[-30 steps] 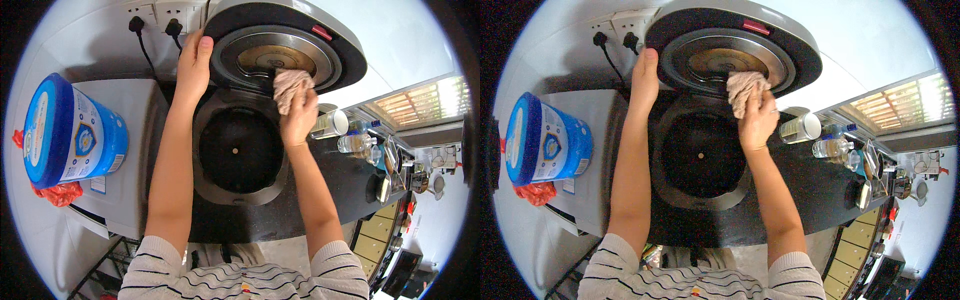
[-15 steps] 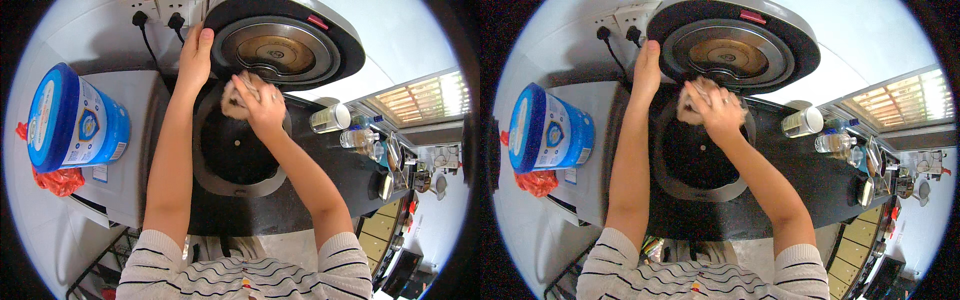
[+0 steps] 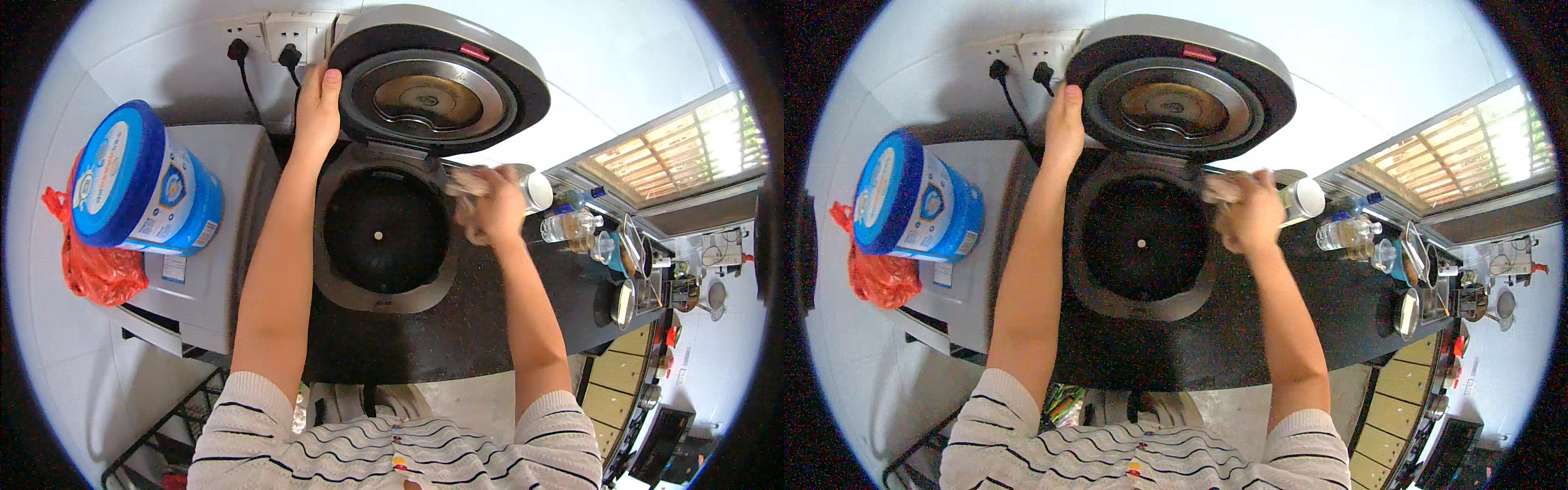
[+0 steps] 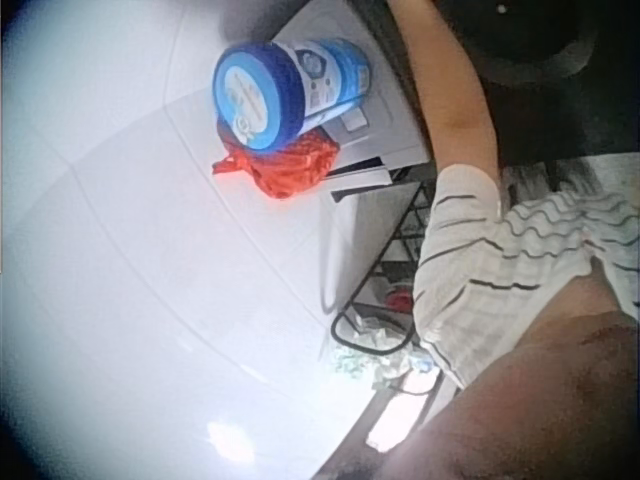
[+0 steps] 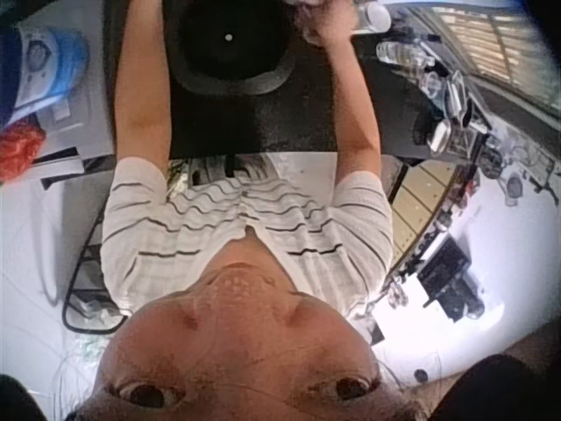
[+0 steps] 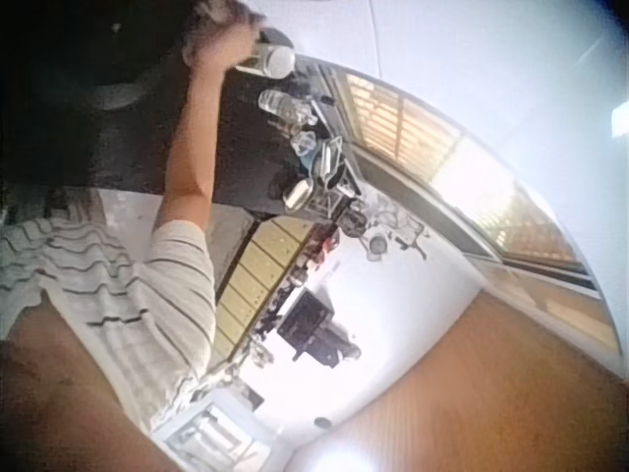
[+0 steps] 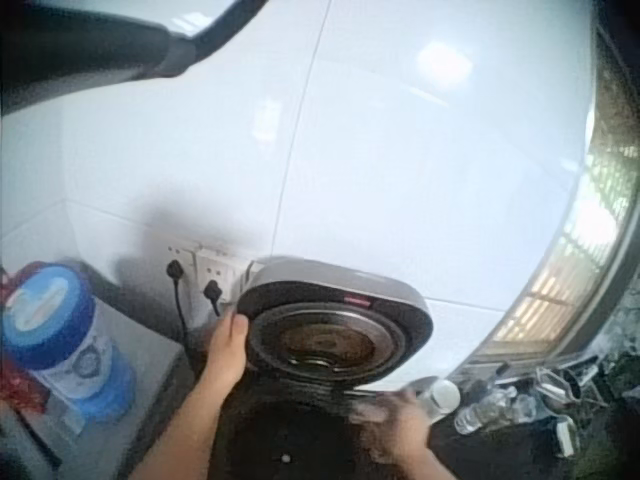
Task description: The person cleans a kitchen sink and countertop using a cloth. They wipe the sink basin, the countertop surface, and the exterior of a rice cooker. The person also moves various items on the counter, including a tray of utensils and several glass jars, to facilitate the cleaning process.
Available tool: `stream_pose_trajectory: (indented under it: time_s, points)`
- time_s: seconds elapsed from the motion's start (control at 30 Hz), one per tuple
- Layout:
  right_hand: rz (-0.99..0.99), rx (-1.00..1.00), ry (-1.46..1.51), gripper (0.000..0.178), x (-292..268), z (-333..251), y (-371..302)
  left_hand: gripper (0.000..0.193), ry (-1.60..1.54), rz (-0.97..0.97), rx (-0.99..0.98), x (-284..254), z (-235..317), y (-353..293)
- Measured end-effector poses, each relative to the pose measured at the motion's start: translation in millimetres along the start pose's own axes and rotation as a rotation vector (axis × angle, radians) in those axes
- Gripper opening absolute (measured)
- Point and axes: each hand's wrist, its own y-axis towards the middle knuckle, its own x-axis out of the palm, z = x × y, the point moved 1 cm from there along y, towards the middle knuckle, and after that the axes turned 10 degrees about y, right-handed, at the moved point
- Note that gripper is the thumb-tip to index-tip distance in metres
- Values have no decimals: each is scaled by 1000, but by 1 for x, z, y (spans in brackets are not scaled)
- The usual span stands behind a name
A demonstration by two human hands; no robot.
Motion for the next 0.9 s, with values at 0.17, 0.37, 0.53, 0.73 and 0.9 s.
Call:
stream_pose_trajectory:
  time_s: [0.17,0.37,0.53,0.73,0.9]
  points:
    - [-65,166,965,41,-83,82,-26,87,-240,-154,-234,-16,34,-31]
    - [-342,400,1802,87,-108,43,-70,78,-333,-277,-430,-64,54,-89]
    - [-597,454,1718,82,-88,30,-114,68,-132,-510,-368,-102,42,-132]
    - [-589,62,960,68,-75,15,-148,78,190,-521,-266,-108,33,-185]
    - [-625,-17,441,79,-75,-3,-170,83,264,-526,-220,-105,20,-204]
